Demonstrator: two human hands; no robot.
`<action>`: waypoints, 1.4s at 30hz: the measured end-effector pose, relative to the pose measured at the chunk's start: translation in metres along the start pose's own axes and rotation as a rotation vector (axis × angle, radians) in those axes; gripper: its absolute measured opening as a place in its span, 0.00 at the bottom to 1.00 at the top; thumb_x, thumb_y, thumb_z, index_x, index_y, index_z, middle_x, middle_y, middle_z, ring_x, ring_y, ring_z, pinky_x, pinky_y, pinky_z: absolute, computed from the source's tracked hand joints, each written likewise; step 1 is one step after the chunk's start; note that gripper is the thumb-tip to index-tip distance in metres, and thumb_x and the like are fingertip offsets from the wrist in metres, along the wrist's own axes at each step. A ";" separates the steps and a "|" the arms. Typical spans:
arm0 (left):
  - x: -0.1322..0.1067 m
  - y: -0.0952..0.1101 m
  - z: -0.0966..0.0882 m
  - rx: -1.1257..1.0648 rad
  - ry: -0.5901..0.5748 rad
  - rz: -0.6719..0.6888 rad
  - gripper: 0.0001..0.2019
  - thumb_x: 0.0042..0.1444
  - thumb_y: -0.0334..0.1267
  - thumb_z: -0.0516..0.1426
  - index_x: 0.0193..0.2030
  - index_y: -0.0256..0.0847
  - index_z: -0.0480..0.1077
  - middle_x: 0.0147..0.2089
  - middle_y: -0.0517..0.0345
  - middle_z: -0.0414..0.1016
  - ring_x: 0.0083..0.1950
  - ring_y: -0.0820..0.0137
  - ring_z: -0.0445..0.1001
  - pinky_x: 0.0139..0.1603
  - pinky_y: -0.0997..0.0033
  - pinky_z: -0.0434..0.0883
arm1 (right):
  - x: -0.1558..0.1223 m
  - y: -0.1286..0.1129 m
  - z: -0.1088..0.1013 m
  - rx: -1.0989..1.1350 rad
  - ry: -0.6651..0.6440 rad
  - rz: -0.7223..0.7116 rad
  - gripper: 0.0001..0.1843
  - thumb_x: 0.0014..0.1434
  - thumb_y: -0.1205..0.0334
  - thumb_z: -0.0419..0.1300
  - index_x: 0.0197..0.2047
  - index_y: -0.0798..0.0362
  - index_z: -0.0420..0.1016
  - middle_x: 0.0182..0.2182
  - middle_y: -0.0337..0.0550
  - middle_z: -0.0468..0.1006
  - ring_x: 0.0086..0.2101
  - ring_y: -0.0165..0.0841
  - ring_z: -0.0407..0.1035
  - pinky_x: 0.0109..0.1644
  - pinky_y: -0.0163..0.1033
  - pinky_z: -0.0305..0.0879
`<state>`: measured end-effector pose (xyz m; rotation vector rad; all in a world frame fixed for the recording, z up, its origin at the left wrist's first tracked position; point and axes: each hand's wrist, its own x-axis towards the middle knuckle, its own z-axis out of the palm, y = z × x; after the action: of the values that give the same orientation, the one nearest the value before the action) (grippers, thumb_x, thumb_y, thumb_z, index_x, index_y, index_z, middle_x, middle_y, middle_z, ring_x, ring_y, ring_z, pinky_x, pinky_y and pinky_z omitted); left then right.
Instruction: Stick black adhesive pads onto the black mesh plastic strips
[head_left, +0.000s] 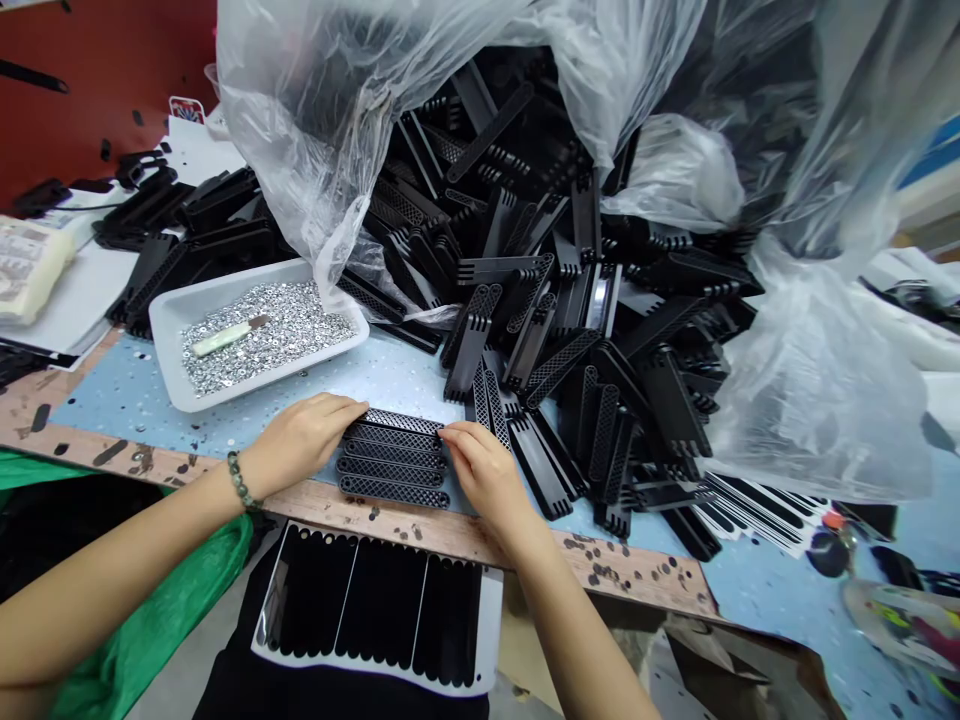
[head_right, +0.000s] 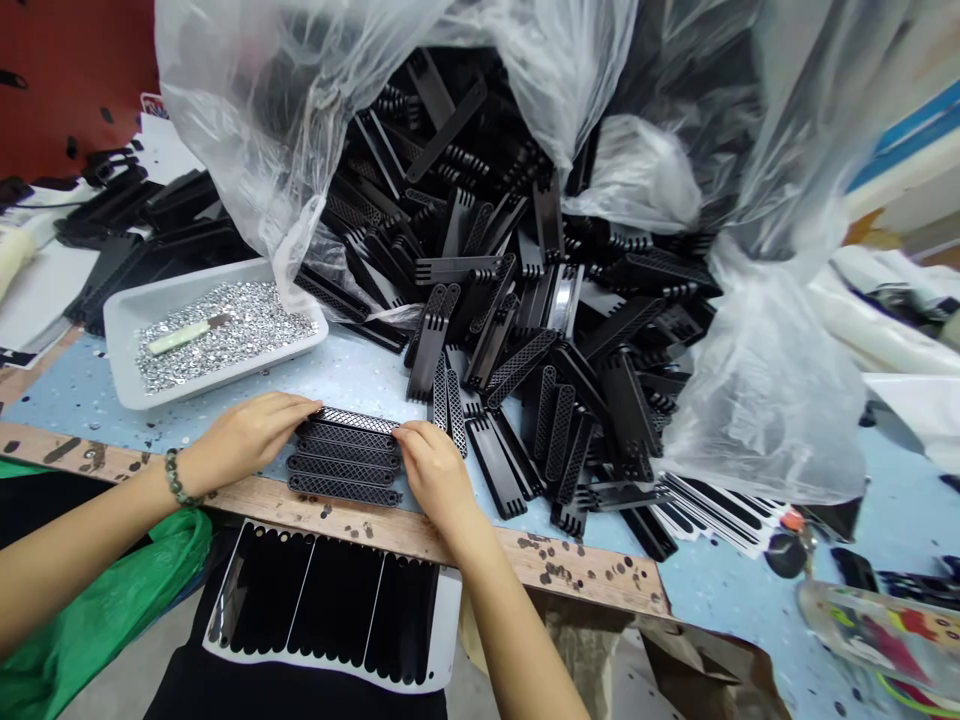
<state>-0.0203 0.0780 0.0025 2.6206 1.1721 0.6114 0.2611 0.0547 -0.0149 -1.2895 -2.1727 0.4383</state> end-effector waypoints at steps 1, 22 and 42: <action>-0.003 0.000 0.000 -0.018 -0.008 -0.002 0.16 0.64 0.27 0.48 0.55 0.34 0.69 0.50 0.44 0.75 0.50 0.61 0.73 0.51 0.55 0.74 | 0.000 -0.001 0.000 0.005 0.004 0.003 0.14 0.66 0.67 0.48 0.48 0.51 0.74 0.42 0.48 0.77 0.43 0.37 0.72 0.49 0.46 0.71; -0.024 -0.003 0.009 0.112 -0.013 0.036 0.24 0.61 0.20 0.44 0.62 0.36 0.63 0.60 0.39 0.70 0.57 0.58 0.72 0.51 0.51 0.74 | -0.013 -0.008 0.003 -0.156 -0.070 0.044 0.24 0.63 0.71 0.47 0.60 0.53 0.68 0.55 0.53 0.73 0.54 0.40 0.69 0.59 0.51 0.68; -0.018 0.002 0.001 0.222 -0.116 0.032 0.20 0.61 0.22 0.46 0.58 0.32 0.66 0.58 0.39 0.71 0.54 0.57 0.72 0.48 0.56 0.72 | -0.015 -0.013 0.005 -0.114 -0.084 0.090 0.25 0.63 0.70 0.47 0.63 0.50 0.65 0.56 0.52 0.71 0.56 0.41 0.67 0.61 0.52 0.66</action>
<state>-0.0298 0.0637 -0.0026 2.8194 1.2284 0.3461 0.2552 0.0351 -0.0164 -1.4592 -2.2444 0.4158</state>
